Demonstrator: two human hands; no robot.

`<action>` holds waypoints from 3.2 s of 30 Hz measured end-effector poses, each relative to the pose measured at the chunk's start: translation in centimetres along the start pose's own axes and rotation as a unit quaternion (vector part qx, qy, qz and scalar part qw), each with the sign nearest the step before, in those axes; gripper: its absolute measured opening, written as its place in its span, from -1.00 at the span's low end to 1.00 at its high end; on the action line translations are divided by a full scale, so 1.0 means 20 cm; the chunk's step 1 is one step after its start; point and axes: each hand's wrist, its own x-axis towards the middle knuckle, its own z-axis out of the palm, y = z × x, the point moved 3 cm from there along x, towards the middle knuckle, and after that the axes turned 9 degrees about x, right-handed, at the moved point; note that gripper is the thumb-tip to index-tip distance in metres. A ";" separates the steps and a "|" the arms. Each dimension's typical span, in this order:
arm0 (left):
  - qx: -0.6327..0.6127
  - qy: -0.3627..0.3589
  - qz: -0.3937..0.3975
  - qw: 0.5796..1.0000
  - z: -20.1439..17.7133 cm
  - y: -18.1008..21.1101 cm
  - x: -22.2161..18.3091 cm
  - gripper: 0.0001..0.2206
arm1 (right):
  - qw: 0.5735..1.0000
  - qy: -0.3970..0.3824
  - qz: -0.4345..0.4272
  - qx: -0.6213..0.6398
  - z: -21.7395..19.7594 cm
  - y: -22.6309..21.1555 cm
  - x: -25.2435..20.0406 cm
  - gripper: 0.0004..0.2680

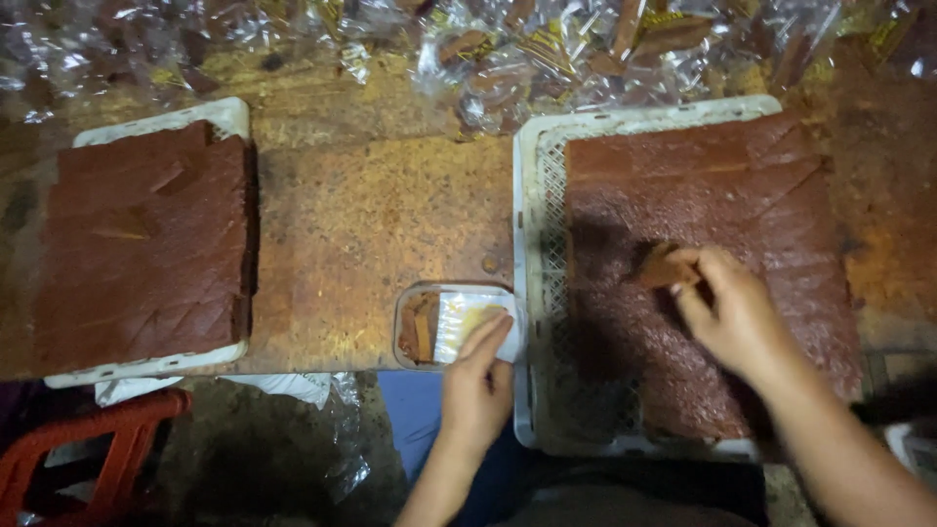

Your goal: Manually placing triangular food pieces into individual plastic bags and stacking them on a table.

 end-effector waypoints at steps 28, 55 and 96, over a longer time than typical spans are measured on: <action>0.018 -0.079 -0.067 0.994 -0.03 -0.10 0.02 -0.77 | 0.891 -0.395 -0.051 -0.218 0.44 0.06 -0.04 -0.32; 0.003 -0.017 0.162 0.987 0.04 0.13 0.07 -0.63 | 0.963 -0.248 -0.052 0.093 0.05 -0.28 -0.03 -0.63; 0.047 -0.035 0.023 0.998 0.02 -0.15 0.06 -0.85 | 0.942 -0.285 -0.135 -0.112 0.45 -0.02 0.25 -0.55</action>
